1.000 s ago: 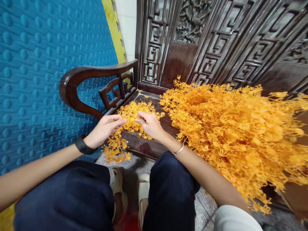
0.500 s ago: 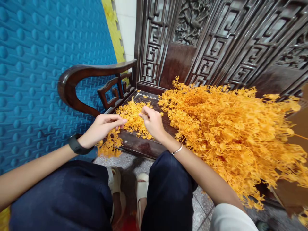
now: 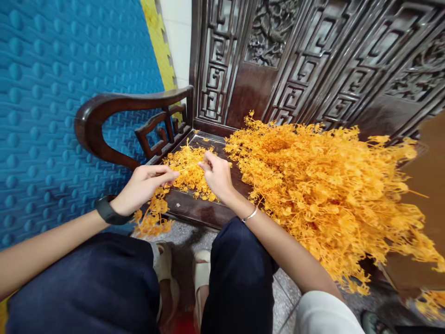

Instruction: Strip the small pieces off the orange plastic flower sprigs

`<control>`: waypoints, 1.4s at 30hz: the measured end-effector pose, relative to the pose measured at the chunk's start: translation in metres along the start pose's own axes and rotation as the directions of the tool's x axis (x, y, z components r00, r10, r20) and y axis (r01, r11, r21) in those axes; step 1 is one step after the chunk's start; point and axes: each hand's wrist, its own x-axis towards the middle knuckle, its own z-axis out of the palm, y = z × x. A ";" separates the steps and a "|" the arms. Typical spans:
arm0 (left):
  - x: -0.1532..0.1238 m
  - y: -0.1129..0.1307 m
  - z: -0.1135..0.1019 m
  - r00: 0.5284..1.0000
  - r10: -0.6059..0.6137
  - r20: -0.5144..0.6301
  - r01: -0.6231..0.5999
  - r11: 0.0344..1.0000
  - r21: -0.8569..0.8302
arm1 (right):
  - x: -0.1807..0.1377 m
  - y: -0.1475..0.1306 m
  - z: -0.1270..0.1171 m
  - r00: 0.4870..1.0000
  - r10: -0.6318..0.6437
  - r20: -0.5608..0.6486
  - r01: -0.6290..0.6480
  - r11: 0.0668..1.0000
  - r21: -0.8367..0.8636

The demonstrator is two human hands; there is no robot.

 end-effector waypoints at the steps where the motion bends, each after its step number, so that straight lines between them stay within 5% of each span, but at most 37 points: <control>1: -0.001 0.000 -0.002 1.000 -0.002 0.000 0.002 1.000 0.005 | 0.000 0.003 -0.002 1.000 0.009 -0.012 -0.009 1.000 0.007; 6: -0.012 -0.004 -0.025 0.988 -0.037 -0.148 0.034 0.999 -0.024 | -0.003 0.041 -0.022 0.945 0.285 -0.160 -0.251 0.947 0.202; 9: -0.016 -0.011 -0.036 0.981 -0.090 -0.173 0.076 0.994 -0.083 | -0.001 0.063 -0.021 0.930 0.364 -0.053 -0.329 0.887 0.325; 16: -0.014 -0.018 -0.036 0.981 -0.102 -0.168 0.072 0.982 -0.173 | 0.022 0.080 0.014 0.913 0.404 0.047 -0.400 0.868 0.294; 19: -0.013 -0.020 -0.036 0.982 -0.095 -0.166 0.054 0.970 -0.235 | 0.021 0.072 0.015 0.936 0.339 0.090 -0.351 0.901 0.256; 22: -0.011 -0.020 -0.034 0.985 -0.099 -0.143 0.059 0.965 -0.256 | 0.013 0.040 0.010 0.961 0.133 0.244 -0.184 0.962 0.201; 25: -0.007 -0.018 -0.028 0.990 -0.066 -0.123 0.038 0.975 -0.221 | 0.002 -0.004 0.010 0.868 -0.077 0.490 -0.092 0.946 0.311; 28: -0.003 -0.013 -0.020 0.993 0.000 -0.114 -0.022 0.982 -0.187 | -0.006 -0.033 0.018 0.806 -0.219 0.550 -0.010 0.924 0.382; 31: 0.000 -0.009 -0.014 0.993 0.032 -0.117 -0.056 0.977 -0.207 | -0.010 -0.039 0.024 0.824 -0.200 0.530 0.016 0.944 0.330; 33: 0.002 -0.006 -0.011 0.990 0.013 -0.139 -0.048 0.967 -0.252 | -0.009 -0.036 0.023 0.838 -0.122 0.533 -0.074 0.941 0.331; 37: 0.006 -0.003 -0.008 0.982 -0.024 -0.185 -0.036 0.950 -0.310 | -0.006 -0.032 0.011 0.854 -0.036 0.520 -0.280 0.809 0.517; 42: 0.007 -0.001 -0.008 0.982 -0.015 -0.189 -0.059 0.923 -0.381 | -0.005 -0.034 0.001 0.872 -0.071 0.485 -0.286 0.730 0.621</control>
